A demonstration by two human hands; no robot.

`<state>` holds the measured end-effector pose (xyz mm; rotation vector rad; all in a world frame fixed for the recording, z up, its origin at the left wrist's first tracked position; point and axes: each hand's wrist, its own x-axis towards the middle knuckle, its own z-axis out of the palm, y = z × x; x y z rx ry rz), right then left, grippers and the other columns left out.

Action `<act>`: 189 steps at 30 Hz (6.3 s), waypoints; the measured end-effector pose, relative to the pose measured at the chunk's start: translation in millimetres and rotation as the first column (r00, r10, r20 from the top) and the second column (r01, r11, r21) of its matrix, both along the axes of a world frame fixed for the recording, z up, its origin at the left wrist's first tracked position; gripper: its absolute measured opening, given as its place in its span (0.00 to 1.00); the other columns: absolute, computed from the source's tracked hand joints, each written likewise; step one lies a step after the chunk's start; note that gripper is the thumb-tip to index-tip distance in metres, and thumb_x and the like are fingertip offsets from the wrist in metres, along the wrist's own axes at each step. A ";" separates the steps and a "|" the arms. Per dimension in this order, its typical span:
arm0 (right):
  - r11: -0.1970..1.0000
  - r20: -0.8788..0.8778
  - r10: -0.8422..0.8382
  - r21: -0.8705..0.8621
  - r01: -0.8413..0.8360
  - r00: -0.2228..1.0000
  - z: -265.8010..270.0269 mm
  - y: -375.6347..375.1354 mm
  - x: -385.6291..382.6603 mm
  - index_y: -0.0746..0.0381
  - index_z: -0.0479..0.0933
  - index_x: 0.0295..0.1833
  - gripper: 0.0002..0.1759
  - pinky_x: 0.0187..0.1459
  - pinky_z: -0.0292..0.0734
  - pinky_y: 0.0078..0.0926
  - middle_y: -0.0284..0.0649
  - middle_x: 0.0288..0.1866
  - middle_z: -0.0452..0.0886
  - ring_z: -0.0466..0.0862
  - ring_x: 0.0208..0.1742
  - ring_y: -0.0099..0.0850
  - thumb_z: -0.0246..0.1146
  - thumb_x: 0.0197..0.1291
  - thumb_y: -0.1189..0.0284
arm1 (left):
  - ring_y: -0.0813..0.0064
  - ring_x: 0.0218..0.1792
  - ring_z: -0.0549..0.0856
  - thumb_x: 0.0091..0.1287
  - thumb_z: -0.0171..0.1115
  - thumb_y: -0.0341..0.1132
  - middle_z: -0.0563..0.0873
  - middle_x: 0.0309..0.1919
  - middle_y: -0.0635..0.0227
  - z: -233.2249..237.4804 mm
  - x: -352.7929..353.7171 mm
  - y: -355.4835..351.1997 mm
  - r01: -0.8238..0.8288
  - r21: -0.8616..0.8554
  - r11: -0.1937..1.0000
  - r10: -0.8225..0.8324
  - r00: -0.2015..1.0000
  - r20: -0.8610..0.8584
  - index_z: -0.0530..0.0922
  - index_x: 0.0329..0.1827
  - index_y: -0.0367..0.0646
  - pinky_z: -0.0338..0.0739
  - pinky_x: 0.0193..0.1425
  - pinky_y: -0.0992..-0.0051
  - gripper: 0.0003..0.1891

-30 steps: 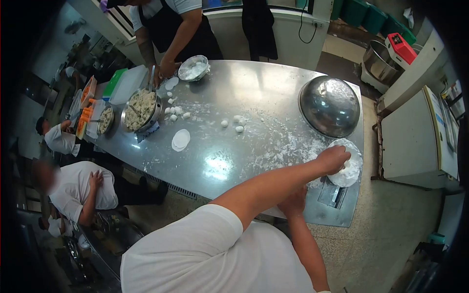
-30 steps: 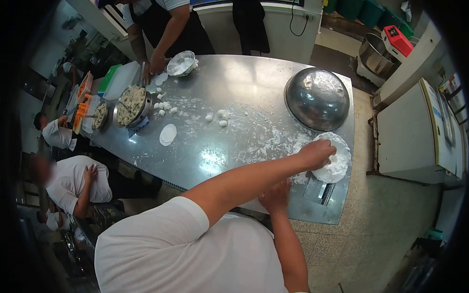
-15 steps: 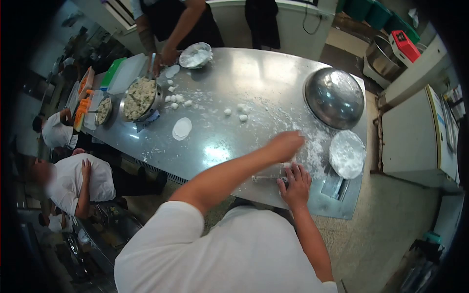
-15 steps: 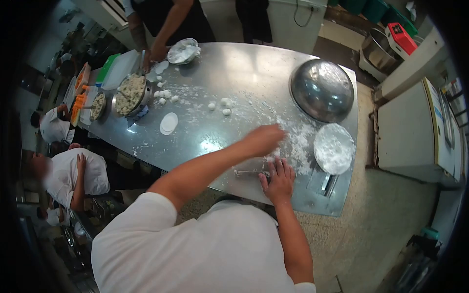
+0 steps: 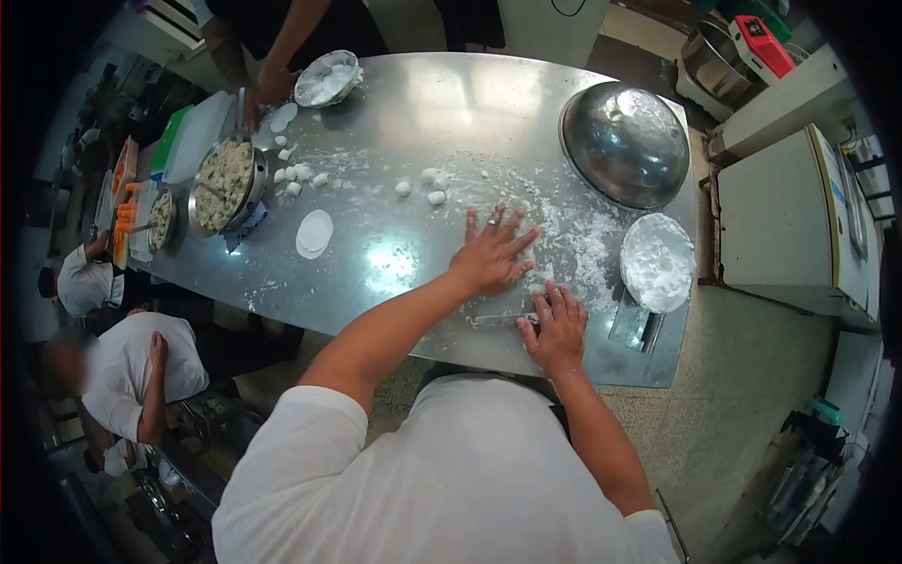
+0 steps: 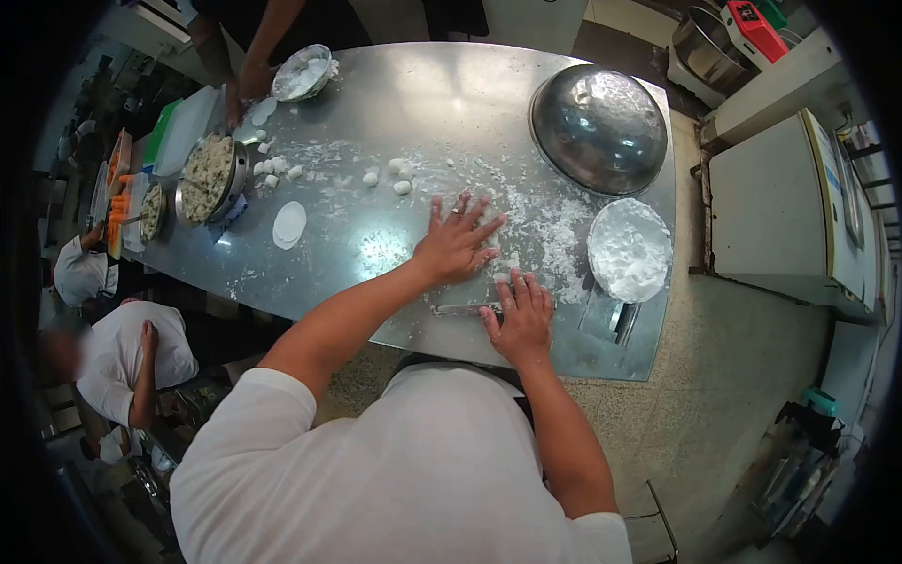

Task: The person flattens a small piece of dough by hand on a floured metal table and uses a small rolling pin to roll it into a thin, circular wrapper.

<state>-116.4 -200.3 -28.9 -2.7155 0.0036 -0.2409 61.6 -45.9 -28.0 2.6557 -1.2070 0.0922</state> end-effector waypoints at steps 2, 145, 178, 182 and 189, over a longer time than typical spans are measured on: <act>1.000 -0.001 -0.010 0.011 0.010 1.000 -7.5 1.3 -1.1 0.56 0.80 0.67 0.29 0.77 0.55 0.55 0.44 0.76 0.73 0.67 0.78 0.49 0.68 0.64 0.54 | 0.44 0.85 0.50 0.79 0.45 0.63 0.55 0.86 0.59 -1.0 7.8 2.0 0.062 0.145 0.988 -0.043 0.991 -0.127 0.61 0.84 0.67 0.30 0.82 0.29 0.33; 0.979 -0.067 -0.159 -0.139 0.149 0.985 15.2 7.1 99.8 0.55 0.68 0.80 0.41 0.82 0.49 0.55 0.56 0.85 0.59 0.57 0.85 0.55 0.61 0.68 0.45 | 0.46 0.43 0.87 0.68 0.68 0.37 0.88 0.37 0.51 31.0 -36.8 33.4 -0.320 -0.133 0.938 0.190 0.796 -0.574 0.85 0.44 0.40 0.79 0.49 0.53 0.10; 0.982 -0.074 -0.144 -0.134 0.133 0.987 5.7 9.0 65.5 0.56 0.64 0.82 0.44 0.82 0.46 0.59 0.53 0.86 0.57 0.54 0.86 0.53 0.60 0.68 0.42 | 0.45 0.42 0.87 0.68 0.67 0.34 0.89 0.39 0.52 23.6 -33.7 33.3 -0.274 -0.275 0.922 0.105 0.857 -0.504 0.84 0.44 0.40 0.81 0.46 0.53 0.08; 0.993 -0.137 -0.055 -0.113 0.040 0.989 -6.6 7.5 -18.8 0.55 0.67 0.81 0.44 0.82 0.49 0.56 0.53 0.85 0.59 0.56 0.86 0.53 0.63 0.66 0.43 | 0.46 0.42 0.88 0.67 0.67 0.33 0.89 0.40 0.52 33.5 -57.1 46.1 -0.545 -0.162 0.822 0.225 0.573 -0.788 0.84 0.46 0.40 0.81 0.47 0.53 0.09; 0.972 -0.053 -0.191 -0.146 0.182 0.980 7.5 5.9 105.1 0.54 0.66 0.81 0.44 0.82 0.48 0.57 0.53 0.88 0.54 0.55 0.87 0.52 0.61 0.67 0.42 | 0.51 0.42 0.89 0.69 0.68 0.34 0.89 0.41 0.52 40.5 -44.3 38.3 -0.346 -0.233 0.909 0.146 0.787 -0.600 0.84 0.52 0.39 0.81 0.48 0.58 0.12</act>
